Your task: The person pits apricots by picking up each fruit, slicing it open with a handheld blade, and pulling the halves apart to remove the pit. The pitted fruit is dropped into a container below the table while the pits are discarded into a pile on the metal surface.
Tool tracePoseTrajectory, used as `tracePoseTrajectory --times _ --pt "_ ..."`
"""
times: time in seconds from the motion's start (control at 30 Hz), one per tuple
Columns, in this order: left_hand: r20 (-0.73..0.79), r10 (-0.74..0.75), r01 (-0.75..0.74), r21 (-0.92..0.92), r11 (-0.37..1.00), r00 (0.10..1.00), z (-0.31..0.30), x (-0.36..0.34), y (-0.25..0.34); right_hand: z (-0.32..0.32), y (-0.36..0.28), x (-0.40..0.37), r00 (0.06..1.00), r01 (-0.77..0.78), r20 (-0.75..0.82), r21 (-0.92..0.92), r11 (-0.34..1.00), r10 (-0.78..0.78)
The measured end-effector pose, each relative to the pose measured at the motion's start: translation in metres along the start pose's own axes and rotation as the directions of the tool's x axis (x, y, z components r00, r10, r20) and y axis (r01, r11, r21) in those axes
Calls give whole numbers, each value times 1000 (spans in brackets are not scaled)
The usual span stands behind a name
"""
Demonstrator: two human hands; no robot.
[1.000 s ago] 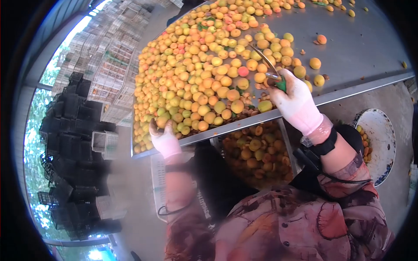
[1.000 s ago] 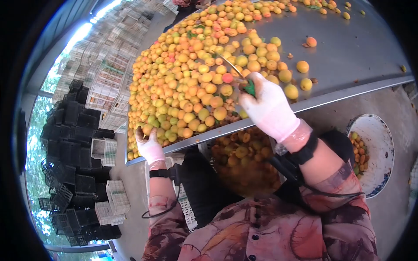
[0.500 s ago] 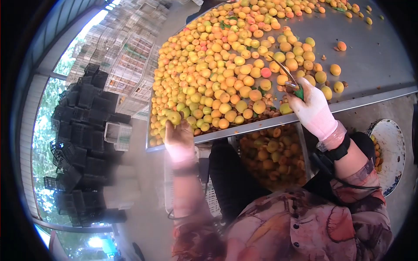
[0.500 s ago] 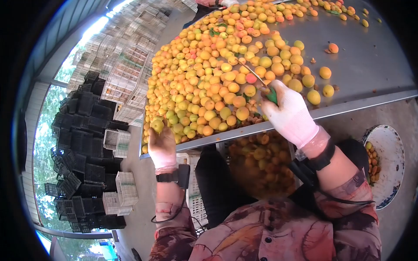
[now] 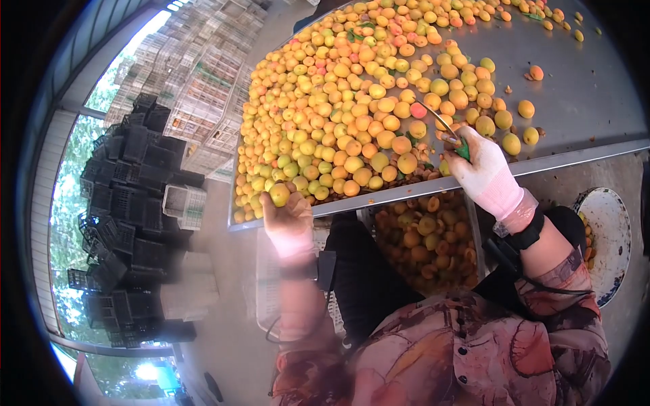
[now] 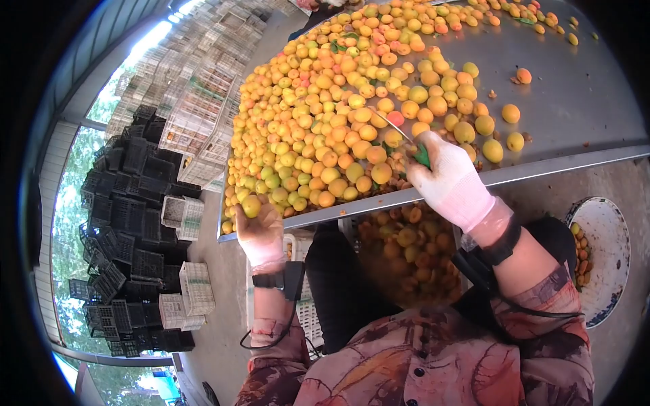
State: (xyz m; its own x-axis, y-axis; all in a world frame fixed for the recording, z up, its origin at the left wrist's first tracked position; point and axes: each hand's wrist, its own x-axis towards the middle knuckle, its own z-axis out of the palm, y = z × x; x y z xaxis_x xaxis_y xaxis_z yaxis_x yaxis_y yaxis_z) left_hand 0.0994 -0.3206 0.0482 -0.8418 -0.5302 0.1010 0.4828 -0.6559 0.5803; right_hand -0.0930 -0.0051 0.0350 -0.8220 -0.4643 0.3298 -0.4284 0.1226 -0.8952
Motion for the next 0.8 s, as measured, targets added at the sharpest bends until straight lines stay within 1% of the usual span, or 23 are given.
tracePoseTrajectory --times 0.03,0.1,0.13,0.2,0.23,0.27,0.3,0.33,0.4,0.43,0.47,0.5,0.53,0.57,0.6,0.63,0.67,0.73,0.77,0.8 --pt "-1 -3 3 -1 1000 1000 -1 1 -1 -2 -3 0 1000 -3 -1 -2 1000 3" --pt "-208 146 -98 226 969 967 2 7 -6 -6 -12 0 999 -49 15 30 998 49" --pt "-210 141 -93 225 970 968 -6 12 -1 -6 -11 0 998 -54 13 28 998 54" --pt "-261 168 -51 402 914 951 -34 28 29 -8 -7 2 1000 -26 -8 -11 1000 26" --pt "-276 274 22 740 672 921 -39 34 42 -7 -6 3 999 -31 -11 -14 999 31" --pt "-226 327 -27 785 619 918 -33 36 48 -7 -4 4 999 6 -46 -6 1000 -6" --pt "-201 370 -80 781 620 907 -46 42 57 -9 -2 4 996 39 -83 -7 999 -39" --pt "-180 404 -126 771 624 897 -60 48 61 -13 -5 5 996 19 -92 -29 999 -21" --pt "-66 408 -273 645 714 910 -48 47 41 -22 -12 8 990 13 -144 45 999 -6" --pt "24 400 -267 781 564 916 -70 58 41 -28 -11 11 986 -9 -168 20 1000 12" --pt "14 377 -252 767 591 926 -58 56 16 -29 1 16 969 77 -235 18 997 -71" --pt "328 295 -368 925 92 898 -26 45 -12 -33 1 19 966 45 -260 98 994 -18" --pt "551 61 -481 772 -416 832 10 31 -39 -37 1 21 960 19 -279 184 983 33" --pt "257 46 -254 965 -65 965 49 19 -67 -40 4 23 959 12 -282 168 986 36" --pt "-39 -83 59 962 266 996 82 11 -96 -42 7 26 953 22 -300 166 986 29" --pt "50 -213 -25 993 115 976 97 9 -116 -46 9 27 948 34 -318 167 985 21" --pt "115 -350 -133 991 -28 930 106 11 -132 -50 9 29 947 32 -321 159 987 21" --pt "254 -435 -388 887 -252 864 103 25 -166 -59 8 31 960 -55 -276 -48 997 40" --pt "162 -488 -341 889 -304 858 114 31 -177 -63 10 33 959 -58 -281 -54 997 40" --pt "166 -493 -346 890 -299 854 117 39 -186 -66 12 36 952 -46 -305 -75 996 20"
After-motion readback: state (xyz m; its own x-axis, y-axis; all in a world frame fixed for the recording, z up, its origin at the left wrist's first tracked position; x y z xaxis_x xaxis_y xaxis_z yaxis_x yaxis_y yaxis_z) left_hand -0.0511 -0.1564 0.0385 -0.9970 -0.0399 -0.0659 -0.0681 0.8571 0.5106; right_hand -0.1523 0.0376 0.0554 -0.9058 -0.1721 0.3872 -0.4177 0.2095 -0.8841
